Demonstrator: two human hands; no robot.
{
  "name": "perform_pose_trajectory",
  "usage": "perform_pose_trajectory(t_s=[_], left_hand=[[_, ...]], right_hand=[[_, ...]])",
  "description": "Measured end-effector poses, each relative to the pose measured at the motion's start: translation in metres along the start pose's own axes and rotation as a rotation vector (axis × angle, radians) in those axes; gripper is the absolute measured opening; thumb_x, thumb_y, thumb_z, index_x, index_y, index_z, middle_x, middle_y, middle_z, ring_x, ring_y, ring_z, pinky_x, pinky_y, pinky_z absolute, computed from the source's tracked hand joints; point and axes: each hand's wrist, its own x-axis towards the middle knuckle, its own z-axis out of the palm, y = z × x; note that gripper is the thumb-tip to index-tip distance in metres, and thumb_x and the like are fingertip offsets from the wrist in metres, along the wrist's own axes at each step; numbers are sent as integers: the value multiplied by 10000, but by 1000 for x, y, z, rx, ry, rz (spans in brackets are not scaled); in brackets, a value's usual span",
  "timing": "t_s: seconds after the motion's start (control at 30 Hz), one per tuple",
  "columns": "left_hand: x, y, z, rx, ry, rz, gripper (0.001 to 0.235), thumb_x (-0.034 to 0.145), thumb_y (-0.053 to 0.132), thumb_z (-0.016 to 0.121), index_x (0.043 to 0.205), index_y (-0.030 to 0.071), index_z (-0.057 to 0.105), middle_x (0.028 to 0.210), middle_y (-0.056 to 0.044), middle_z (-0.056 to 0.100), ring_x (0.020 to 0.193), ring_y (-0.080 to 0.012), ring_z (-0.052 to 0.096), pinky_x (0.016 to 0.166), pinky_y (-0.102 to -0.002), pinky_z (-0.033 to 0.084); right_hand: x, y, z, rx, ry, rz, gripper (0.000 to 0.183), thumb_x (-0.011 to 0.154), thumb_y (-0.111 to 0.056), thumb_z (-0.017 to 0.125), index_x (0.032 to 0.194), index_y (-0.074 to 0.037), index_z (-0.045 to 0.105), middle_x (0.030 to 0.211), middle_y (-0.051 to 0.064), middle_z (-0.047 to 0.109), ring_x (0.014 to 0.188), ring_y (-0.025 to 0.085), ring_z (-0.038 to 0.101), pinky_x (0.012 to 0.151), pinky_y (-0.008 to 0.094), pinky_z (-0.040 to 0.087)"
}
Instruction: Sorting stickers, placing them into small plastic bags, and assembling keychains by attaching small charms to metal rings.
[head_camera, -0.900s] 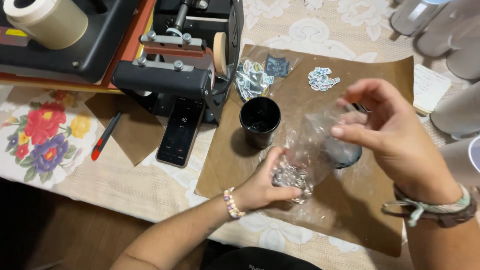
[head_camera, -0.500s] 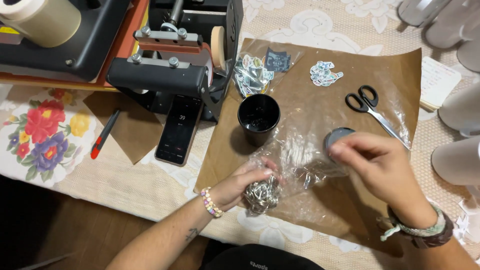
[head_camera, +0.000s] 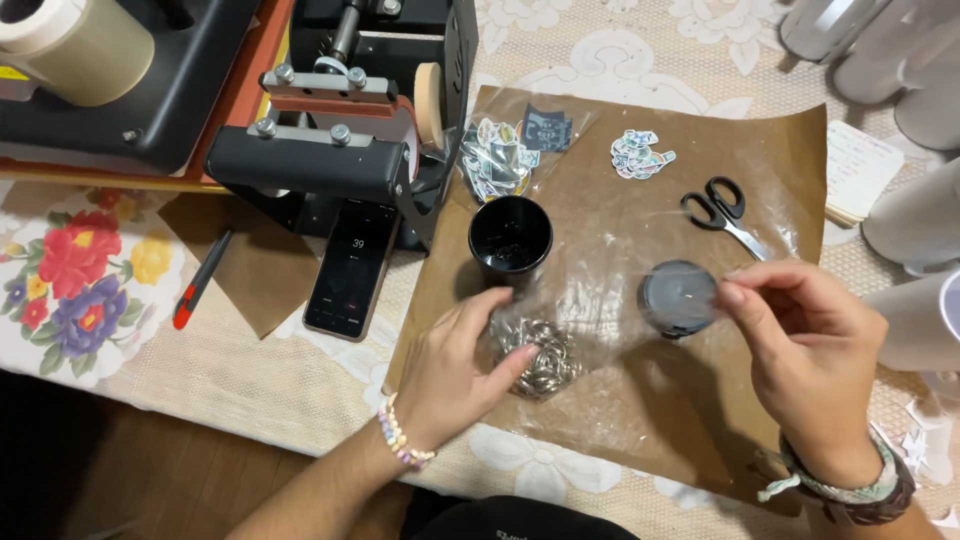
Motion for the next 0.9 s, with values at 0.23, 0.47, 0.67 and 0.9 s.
perform_pose_trajectory(t_s=[0.23,0.47,0.67,0.9], left_hand=[[38,74,-19,315,205,982,399,1083,79,634,1460,110,507,1519,-79,566,1047,-224,619,900,-385,499],[87,101,-7,329,-143,1090,236,1015,279,510,887,87,558,836,-59,619,707,-191,639,525,-334,537],[86,115,22,225,-11,1396,101,937,-1,668,957,14,570,899,-71,574,772,-175,564,570,-252,561],[87,112,13,339,133,1413,105,1010,70,563,1099,126,569,1113,-30,656,968,-212,663,859,-324,556]], right_hand=[[8,-4,-4,68,-407,-142,196,1000,-188,504,1043,0,544,928,112,658,859,182,647,769,290,554],[23,14,-20,126,-586,-41,295,976,-169,469,851,-8,682,842,78,736,826,175,696,778,279,521],[41,21,-22,-244,-753,106,345,958,-212,497,955,-73,813,972,39,811,907,114,709,822,276,537],[59,-4,-30,-395,-691,484,403,946,-295,497,1178,-135,785,1238,4,760,1171,84,634,1068,259,411]])
